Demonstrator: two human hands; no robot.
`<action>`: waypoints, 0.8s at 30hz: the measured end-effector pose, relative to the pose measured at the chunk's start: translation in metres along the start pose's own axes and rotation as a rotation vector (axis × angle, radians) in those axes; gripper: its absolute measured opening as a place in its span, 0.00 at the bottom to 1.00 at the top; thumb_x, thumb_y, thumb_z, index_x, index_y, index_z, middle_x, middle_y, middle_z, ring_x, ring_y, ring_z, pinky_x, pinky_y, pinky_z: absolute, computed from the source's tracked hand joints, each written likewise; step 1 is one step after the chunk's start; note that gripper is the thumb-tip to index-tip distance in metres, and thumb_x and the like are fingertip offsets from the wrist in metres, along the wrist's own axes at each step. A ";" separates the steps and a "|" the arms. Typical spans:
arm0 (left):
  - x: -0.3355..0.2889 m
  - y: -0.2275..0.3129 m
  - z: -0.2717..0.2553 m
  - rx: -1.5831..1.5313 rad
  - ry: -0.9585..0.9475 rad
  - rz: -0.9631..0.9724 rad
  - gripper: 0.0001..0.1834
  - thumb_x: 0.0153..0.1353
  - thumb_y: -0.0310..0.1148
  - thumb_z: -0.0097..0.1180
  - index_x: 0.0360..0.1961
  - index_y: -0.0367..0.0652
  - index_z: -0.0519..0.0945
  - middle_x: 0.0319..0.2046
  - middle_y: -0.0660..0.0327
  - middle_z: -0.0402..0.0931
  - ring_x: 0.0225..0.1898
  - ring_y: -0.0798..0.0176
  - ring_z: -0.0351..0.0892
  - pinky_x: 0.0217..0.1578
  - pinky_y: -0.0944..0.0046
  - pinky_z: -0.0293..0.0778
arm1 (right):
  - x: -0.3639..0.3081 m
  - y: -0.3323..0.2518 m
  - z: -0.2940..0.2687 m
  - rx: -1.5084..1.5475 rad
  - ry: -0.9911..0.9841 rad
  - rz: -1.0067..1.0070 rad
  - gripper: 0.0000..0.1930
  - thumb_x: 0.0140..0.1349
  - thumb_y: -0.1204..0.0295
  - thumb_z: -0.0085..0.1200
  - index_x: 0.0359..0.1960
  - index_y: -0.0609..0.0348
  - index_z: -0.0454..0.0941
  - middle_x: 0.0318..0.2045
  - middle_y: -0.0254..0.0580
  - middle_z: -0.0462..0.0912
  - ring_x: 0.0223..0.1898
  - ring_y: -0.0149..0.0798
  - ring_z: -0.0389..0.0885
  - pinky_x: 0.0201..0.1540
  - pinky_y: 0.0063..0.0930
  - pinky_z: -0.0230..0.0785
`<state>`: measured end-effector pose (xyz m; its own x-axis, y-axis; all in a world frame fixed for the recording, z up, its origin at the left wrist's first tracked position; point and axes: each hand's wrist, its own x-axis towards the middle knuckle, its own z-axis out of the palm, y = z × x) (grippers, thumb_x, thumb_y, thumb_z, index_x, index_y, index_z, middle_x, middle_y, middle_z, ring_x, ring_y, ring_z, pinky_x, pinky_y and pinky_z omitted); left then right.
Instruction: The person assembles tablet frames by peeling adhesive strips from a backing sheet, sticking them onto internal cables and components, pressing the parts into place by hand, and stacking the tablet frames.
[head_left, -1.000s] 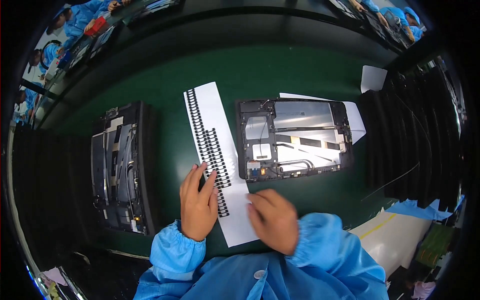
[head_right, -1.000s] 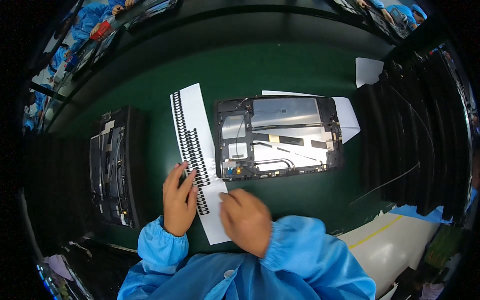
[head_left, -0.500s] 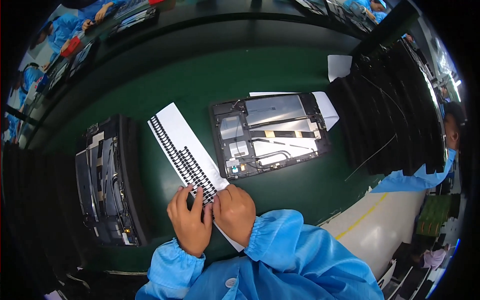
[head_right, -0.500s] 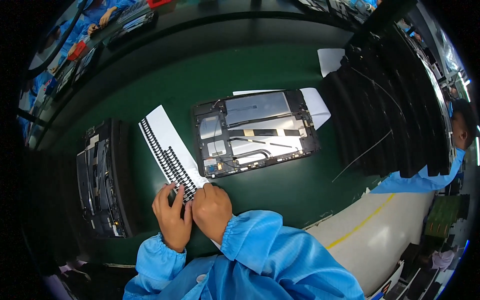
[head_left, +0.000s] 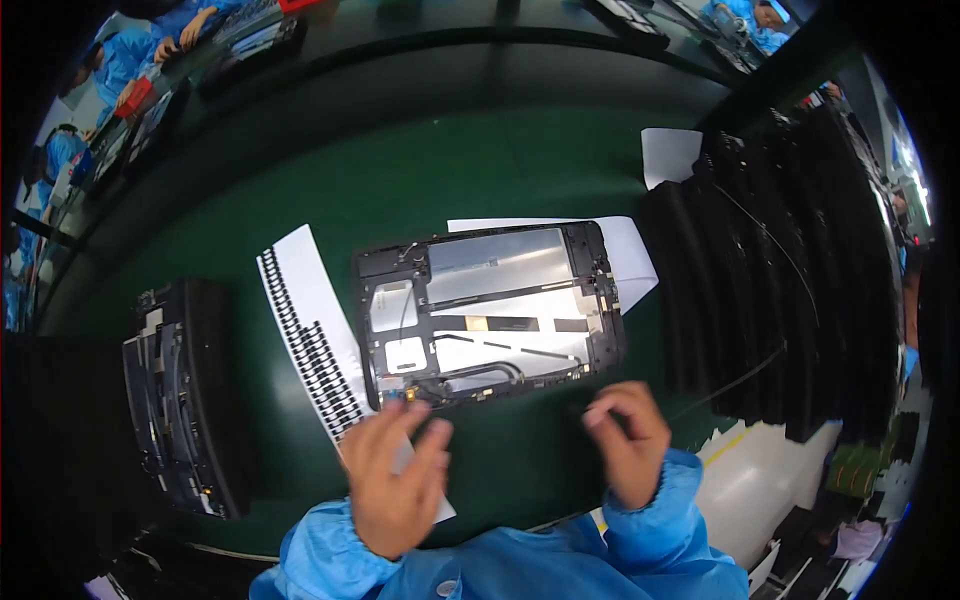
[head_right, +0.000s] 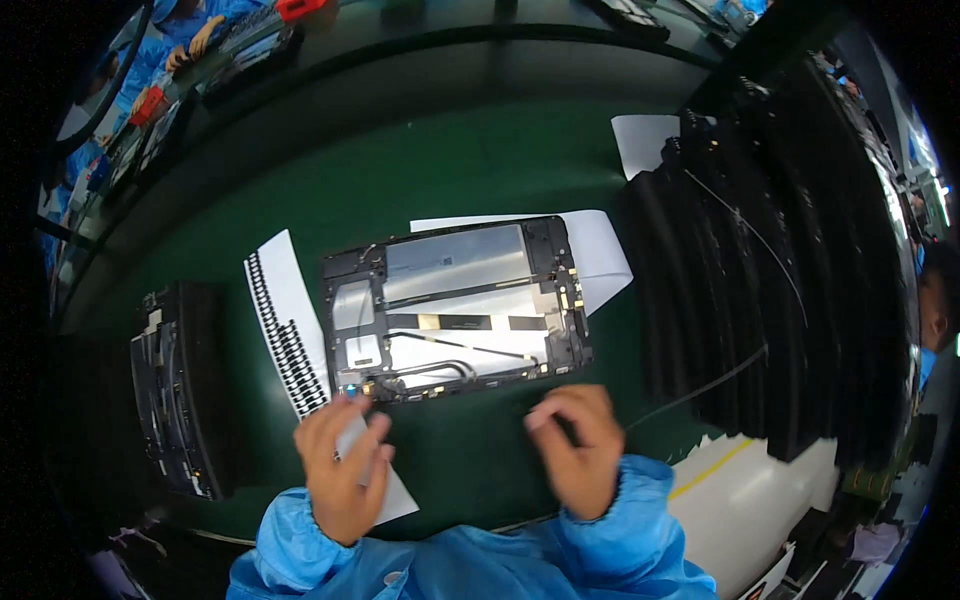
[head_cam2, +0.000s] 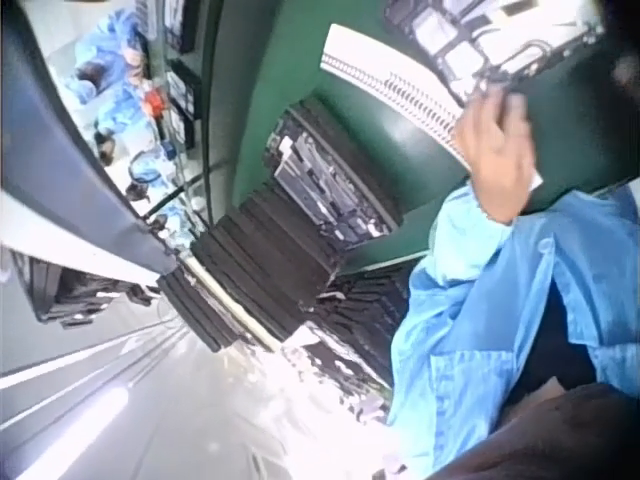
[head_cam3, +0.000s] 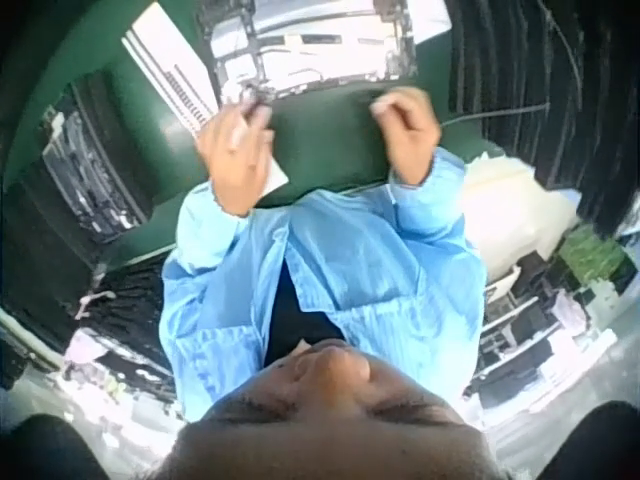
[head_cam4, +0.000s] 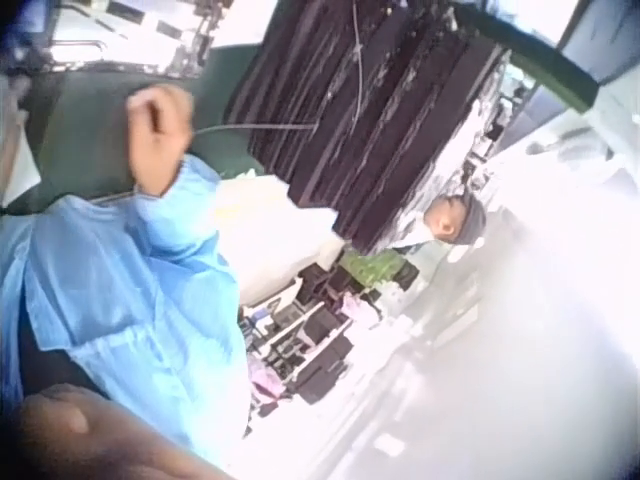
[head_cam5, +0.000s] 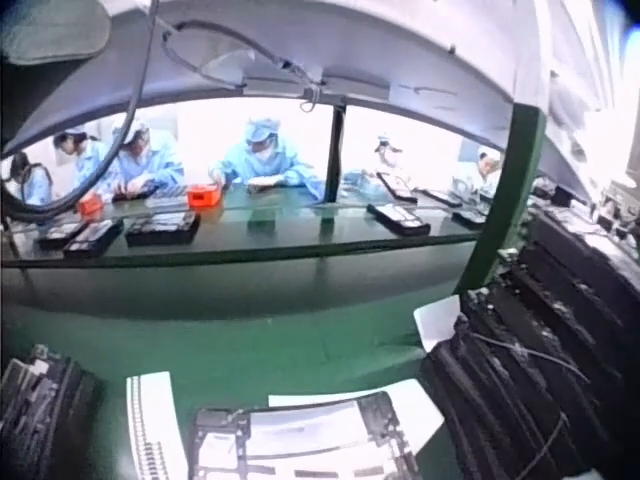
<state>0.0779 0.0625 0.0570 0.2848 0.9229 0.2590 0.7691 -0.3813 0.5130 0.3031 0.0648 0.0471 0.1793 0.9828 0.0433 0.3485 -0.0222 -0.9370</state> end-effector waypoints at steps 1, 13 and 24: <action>0.010 0.007 0.011 -0.054 -0.001 0.071 0.19 0.40 0.21 0.57 0.39 0.40 0.77 0.43 0.55 0.71 0.47 0.50 0.67 0.46 0.53 0.61 | 0.010 0.005 -0.010 -0.066 0.028 -0.049 0.03 0.47 0.80 0.54 0.24 0.61 0.74 0.35 0.44 0.75 0.39 0.42 0.71 0.44 0.31 0.62; 0.039 0.008 0.068 -0.103 -0.154 0.236 0.18 0.37 0.23 0.58 0.36 0.42 0.80 0.37 0.62 0.74 0.40 0.58 0.70 0.41 0.58 0.65 | 0.030 0.033 -0.007 -0.093 -0.016 -0.040 0.05 0.38 0.80 0.53 0.20 0.60 0.73 0.52 0.52 0.67 0.57 0.56 0.57 0.59 0.44 0.47; 0.037 0.005 0.068 -0.134 -0.147 0.235 0.19 0.36 0.22 0.58 0.36 0.42 0.80 0.38 0.62 0.74 0.40 0.57 0.69 0.41 0.58 0.65 | 0.034 0.027 0.001 -0.236 -0.019 -0.063 0.05 0.38 0.81 0.53 0.20 0.60 0.73 0.51 0.50 0.68 0.56 0.55 0.57 0.58 0.44 0.48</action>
<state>0.1308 0.0982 0.0132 0.5331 0.8028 0.2671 0.5927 -0.5796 0.5592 0.3178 0.0977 0.0226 0.1342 0.9868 0.0907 0.5643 -0.0008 -0.8256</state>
